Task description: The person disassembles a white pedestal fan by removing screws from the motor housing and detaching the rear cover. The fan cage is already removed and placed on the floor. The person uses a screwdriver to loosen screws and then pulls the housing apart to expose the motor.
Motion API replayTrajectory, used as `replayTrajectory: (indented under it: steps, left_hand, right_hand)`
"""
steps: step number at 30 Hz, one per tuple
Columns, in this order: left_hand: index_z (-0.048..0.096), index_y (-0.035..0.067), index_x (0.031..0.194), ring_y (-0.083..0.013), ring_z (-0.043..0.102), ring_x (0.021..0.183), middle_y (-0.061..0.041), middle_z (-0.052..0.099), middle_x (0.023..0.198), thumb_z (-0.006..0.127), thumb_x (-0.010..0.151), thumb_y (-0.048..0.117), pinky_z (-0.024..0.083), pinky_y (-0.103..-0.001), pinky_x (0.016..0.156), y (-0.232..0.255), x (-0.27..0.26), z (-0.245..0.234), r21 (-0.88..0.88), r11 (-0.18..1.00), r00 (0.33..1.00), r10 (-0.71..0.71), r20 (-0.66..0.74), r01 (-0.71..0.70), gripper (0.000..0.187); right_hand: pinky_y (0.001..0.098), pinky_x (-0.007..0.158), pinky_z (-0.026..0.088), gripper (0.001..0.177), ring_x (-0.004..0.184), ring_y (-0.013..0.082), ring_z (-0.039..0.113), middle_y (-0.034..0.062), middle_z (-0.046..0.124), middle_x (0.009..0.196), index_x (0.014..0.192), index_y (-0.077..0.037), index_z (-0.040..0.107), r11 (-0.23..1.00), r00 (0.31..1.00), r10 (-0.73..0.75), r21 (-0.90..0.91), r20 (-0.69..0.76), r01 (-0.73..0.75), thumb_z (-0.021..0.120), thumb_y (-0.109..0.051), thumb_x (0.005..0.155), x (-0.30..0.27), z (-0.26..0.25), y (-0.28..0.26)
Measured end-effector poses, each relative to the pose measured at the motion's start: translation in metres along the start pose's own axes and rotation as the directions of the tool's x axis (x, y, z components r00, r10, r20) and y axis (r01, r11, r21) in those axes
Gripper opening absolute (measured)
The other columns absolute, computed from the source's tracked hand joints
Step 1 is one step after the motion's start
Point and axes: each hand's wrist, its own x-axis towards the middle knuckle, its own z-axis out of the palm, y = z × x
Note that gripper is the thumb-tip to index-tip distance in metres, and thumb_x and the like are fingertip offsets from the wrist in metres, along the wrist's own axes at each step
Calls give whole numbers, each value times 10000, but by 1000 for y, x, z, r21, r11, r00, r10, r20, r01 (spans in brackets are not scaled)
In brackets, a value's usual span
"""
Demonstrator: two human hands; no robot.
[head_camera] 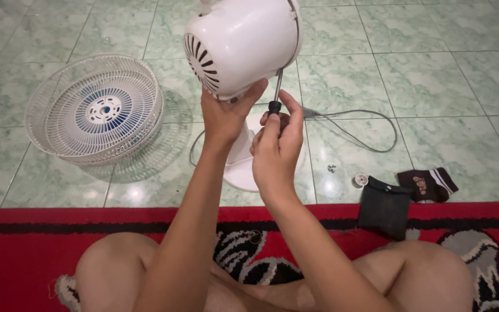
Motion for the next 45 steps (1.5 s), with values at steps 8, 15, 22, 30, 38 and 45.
replayTrajectory:
  steps: [8,15,22,30,38,45]
  left_hand:
    - [625,-47,1216,-183,731,991,-125,759,1114,909,776,207,599,-311,849,-2,-1,0,87,996,999,-15,-49,19,583]
    - [594,-38,1232,-180,740,969,-122,757,1102,911,747,229,618,-310,824,-4,-3,6,90,996,995,-7,-100,16,638]
    - [491,-25,1266,-207,726,967,-118,711,1108,947,744,190,619,-324,822,-13,-2,7,188,974,982,148,-117,-125,726]
    - [361,8,1365,-265,680,777,-176,663,1093,877,665,72,566,-374,592,-23,-7,6,-140,989,992,-63,-107,47,872]
    - [419,-8,1373,-214,701,1088,-148,648,1233,938,718,98,620,-334,917,-36,-7,10,107,974,964,215,-156,-200,842]
    - [397,-1,1440,-216,690,1153,-138,632,1295,967,708,117,621,-343,980,-44,-3,12,170,940,931,324,-167,-297,935]
  right_hand:
    - [301,407,504,518,521,125,602,64,523,1009,1555,-44,298,987,992,116,109,39,-120,399,-74,1048,5,10,-7]
    - [316,419,590,572,545,213,711,84,556,977,1587,-12,242,981,981,192,-2,20,-192,387,-80,1038,11,13,-23]
    - [319,423,572,565,562,213,733,79,600,900,1557,-22,296,958,957,286,35,-41,-285,420,-81,1009,24,13,-30]
    - [322,328,412,422,408,145,528,89,601,819,1417,15,423,949,953,303,97,-28,-299,477,-96,1013,39,11,-31]
    - [316,290,314,410,369,129,490,72,652,759,1387,6,540,960,976,216,-175,-22,-216,499,-86,990,45,-4,-33]
    - [342,659,570,377,723,161,768,148,771,842,1318,10,640,719,981,-113,-668,158,191,519,-38,964,56,-24,-41]
